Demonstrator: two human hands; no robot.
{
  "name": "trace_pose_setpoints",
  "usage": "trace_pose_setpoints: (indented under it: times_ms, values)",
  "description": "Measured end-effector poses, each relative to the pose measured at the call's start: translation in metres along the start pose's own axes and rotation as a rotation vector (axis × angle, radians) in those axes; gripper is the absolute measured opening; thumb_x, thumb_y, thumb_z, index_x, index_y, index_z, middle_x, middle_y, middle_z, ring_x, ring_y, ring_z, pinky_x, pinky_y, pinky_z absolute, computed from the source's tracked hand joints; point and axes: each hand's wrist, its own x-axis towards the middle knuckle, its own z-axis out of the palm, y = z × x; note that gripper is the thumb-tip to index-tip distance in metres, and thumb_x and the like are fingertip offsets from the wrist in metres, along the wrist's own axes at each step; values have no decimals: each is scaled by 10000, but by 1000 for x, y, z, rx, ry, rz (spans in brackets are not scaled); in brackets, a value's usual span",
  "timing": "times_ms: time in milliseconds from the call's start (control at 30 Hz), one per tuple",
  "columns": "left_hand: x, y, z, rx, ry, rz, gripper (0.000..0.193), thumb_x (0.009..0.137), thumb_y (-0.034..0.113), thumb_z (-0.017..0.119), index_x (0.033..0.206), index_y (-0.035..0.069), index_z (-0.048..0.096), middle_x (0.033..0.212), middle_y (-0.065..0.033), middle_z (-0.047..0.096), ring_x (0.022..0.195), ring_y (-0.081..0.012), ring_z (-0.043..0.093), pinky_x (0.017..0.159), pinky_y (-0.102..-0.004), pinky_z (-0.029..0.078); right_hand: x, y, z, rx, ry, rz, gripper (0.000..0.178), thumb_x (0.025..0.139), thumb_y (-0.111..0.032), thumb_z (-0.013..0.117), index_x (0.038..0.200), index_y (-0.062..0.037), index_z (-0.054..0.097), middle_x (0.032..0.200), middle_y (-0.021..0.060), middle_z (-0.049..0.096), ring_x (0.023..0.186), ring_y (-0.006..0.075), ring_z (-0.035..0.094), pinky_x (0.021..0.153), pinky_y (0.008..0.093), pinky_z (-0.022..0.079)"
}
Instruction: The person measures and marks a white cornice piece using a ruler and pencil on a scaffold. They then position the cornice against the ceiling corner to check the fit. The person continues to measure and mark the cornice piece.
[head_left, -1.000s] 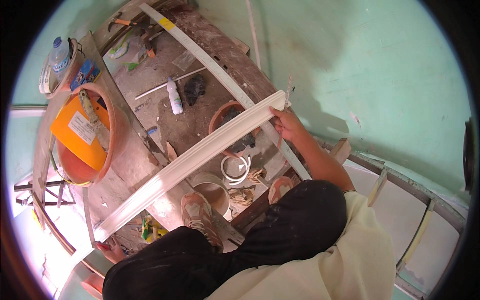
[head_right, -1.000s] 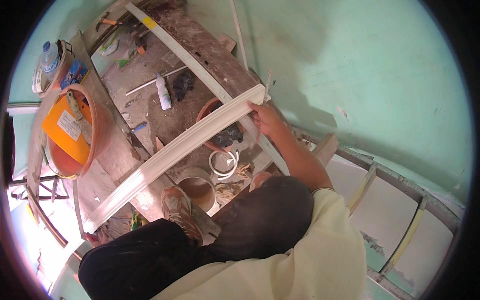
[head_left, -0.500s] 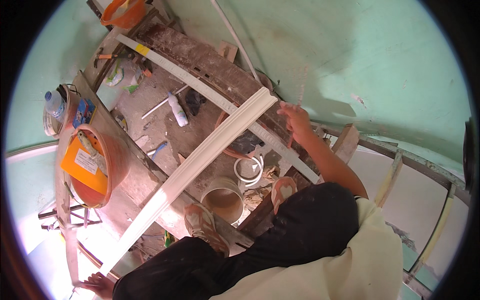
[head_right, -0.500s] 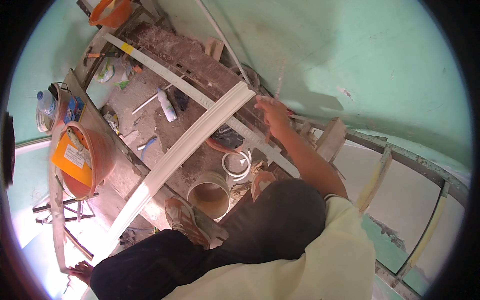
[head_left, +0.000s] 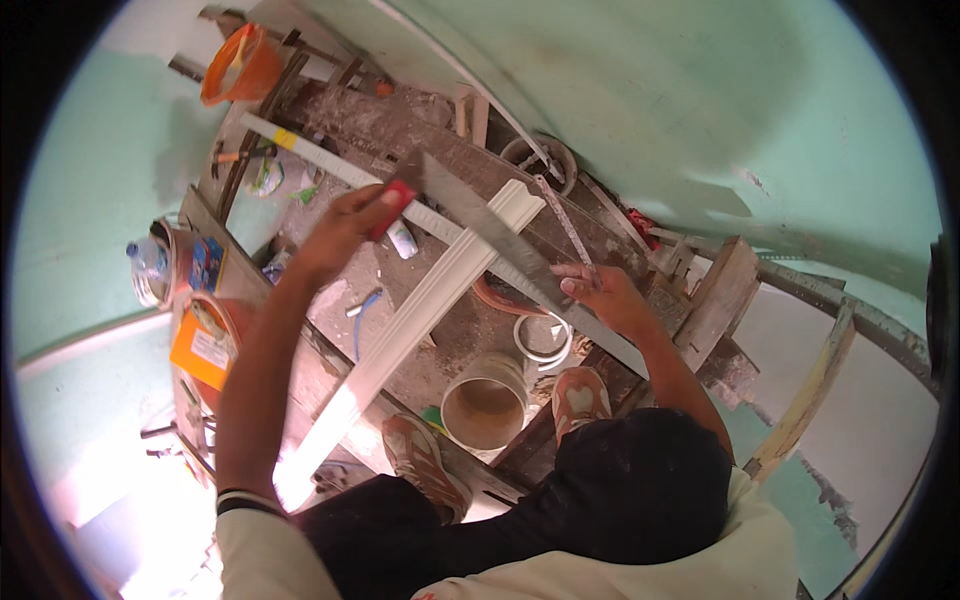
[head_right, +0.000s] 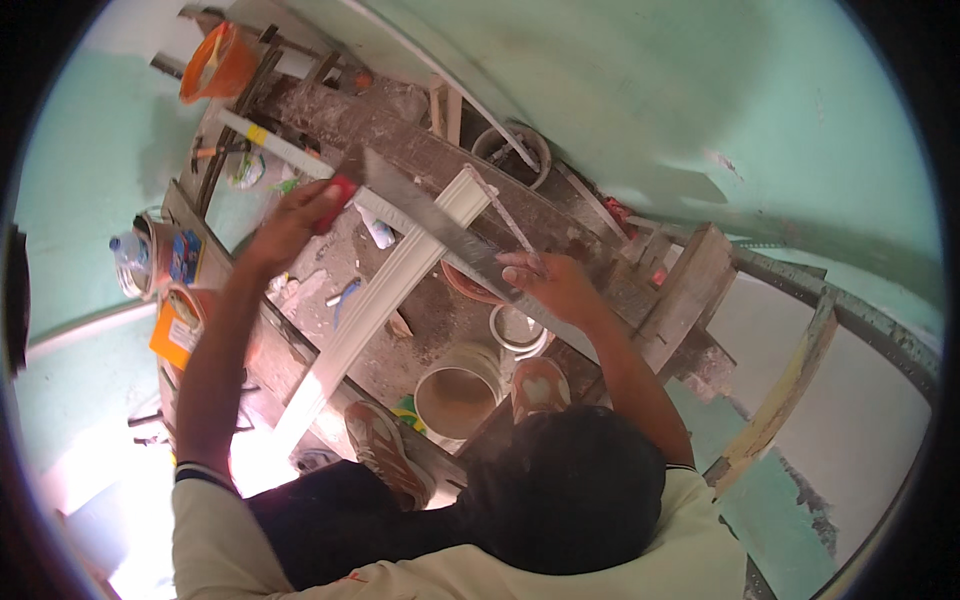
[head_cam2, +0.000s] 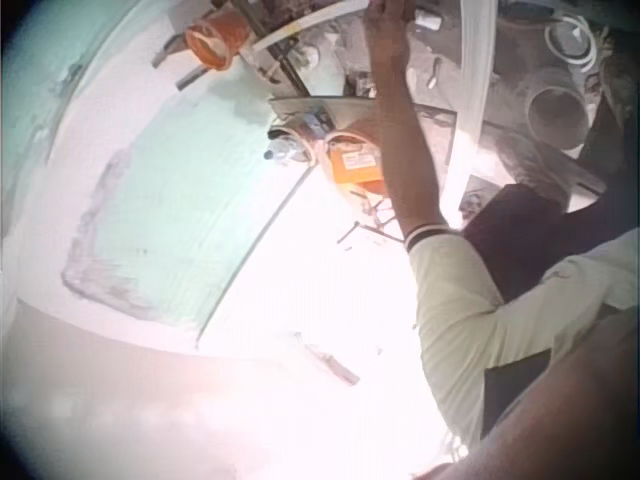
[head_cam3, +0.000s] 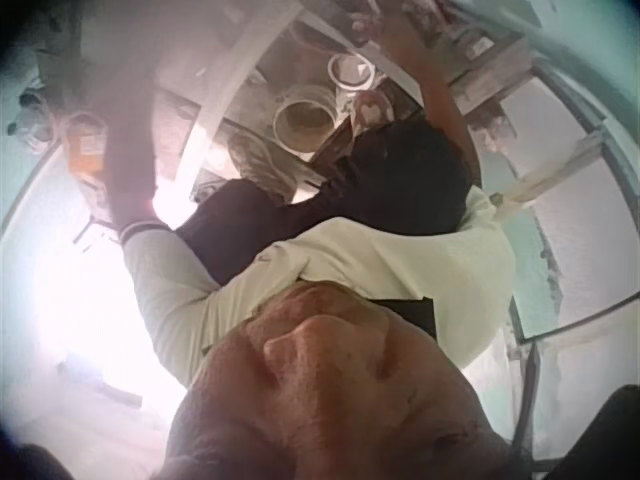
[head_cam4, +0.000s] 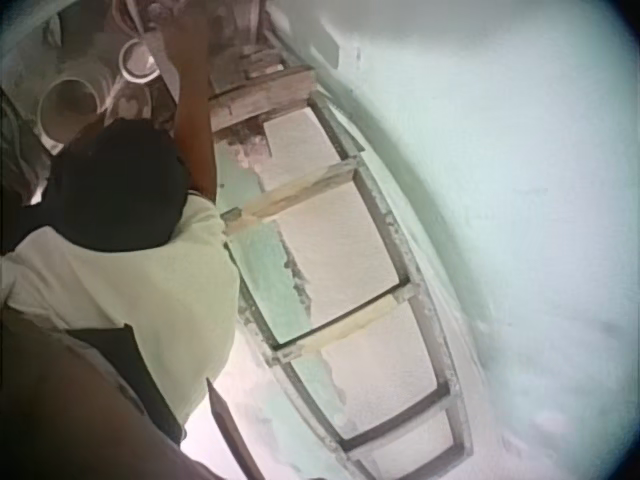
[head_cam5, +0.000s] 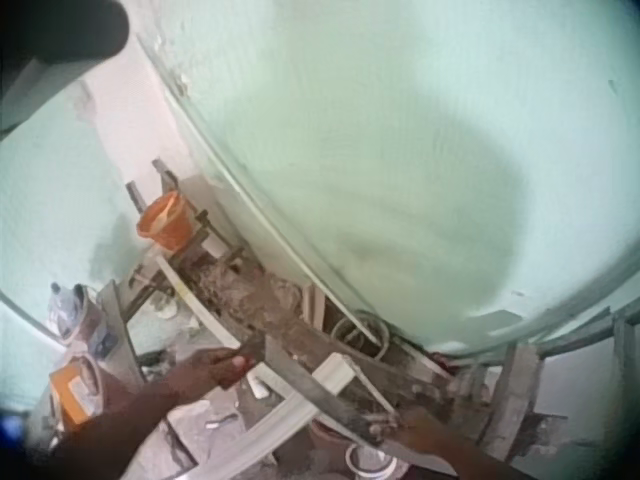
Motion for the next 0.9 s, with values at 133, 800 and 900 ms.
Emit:
trace_pose_setpoints:
  times_ms: [133,800,900]
  values:
    - [65,-42,58,-168,25,-31,424,1019,385,707,1264,39,712,990,21,677,858,-70,555,774,-254,455,5,26,-25,-231,99,-15,455,987,-168,735,1366,64,639,1134,157,772,1007,169,725,915,316,548]
    - [96,-84,109,249,216,193,489,977,158,716,1443,62,604,1285,-189,706,1169,-282,681,1039,-375,507,22,70,-59,-88,34,110,410,947,-149,779,1292,48,676,1025,67,743,909,118,666,825,287,537]
    - [94,-84,113,286,249,192,485,999,125,700,1461,34,587,1313,-151,700,1180,-196,657,1048,-343,497,21,62,-60,-109,63,153,394,954,-154,777,1286,36,686,1020,46,742,919,103,657,834,283,531]
